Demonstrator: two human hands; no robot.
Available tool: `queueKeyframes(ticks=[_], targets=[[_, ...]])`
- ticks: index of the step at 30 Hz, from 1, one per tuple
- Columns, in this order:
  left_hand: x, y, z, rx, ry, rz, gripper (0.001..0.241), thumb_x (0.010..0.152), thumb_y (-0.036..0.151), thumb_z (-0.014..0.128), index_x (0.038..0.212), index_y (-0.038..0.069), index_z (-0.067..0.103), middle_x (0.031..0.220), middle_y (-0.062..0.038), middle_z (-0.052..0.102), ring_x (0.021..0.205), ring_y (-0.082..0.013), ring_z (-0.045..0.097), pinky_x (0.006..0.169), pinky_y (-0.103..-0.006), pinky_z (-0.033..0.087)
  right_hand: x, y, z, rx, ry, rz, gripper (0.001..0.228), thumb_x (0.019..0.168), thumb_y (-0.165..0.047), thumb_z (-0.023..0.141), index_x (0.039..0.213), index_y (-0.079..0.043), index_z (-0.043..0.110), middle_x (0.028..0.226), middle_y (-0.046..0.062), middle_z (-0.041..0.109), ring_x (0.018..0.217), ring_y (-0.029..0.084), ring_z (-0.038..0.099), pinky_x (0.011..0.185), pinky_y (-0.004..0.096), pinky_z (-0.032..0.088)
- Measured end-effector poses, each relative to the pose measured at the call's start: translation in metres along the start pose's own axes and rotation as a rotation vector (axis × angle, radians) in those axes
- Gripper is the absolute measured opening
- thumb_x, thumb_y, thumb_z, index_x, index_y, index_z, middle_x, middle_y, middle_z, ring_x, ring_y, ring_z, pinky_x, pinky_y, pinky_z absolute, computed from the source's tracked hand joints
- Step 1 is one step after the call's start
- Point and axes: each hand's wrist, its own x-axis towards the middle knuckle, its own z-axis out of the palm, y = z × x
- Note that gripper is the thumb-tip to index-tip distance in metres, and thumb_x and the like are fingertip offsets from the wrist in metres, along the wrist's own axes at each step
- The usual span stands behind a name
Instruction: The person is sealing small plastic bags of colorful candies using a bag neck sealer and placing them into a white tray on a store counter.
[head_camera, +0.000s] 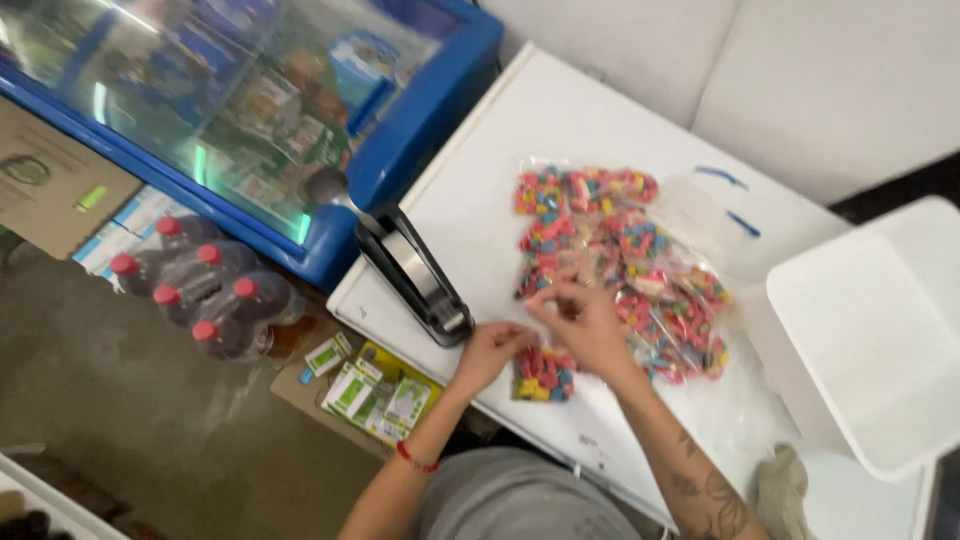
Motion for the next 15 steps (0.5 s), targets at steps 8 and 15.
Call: queueKeyframes(ticks=[8,15], targets=[[-0.020,0.035,0.002,-0.020,0.025,0.052,0.018,0.094,0.017,0.074,0.108,0.006,0.080,0.091,-0.012,0.081,0.087,-0.0134,0.072,0.082,-0.0318,0.059,-0.073,0.068,-0.003,0.783,-0.058,0.545,0.015,0.098,-0.008,0.065,0.094,0.005,0.071,0.054,-0.003,0.031,0.038,0.006,0.027,0.034,0.018,0.020],[-0.016,0.023,0.003,-0.014,0.032,0.099,0.010,0.099,0.015,0.068,0.101,0.010,0.077,0.078,-0.006,0.078,0.077,-0.0084,0.069,0.079,-0.0287,0.058,-0.062,0.072,0.021,0.621,0.133,0.429,0.016,0.087,-0.007,0.081,0.098,0.002,0.073,0.046,-0.003,0.035,0.035,0.005,0.037,0.035,0.018,0.028]])
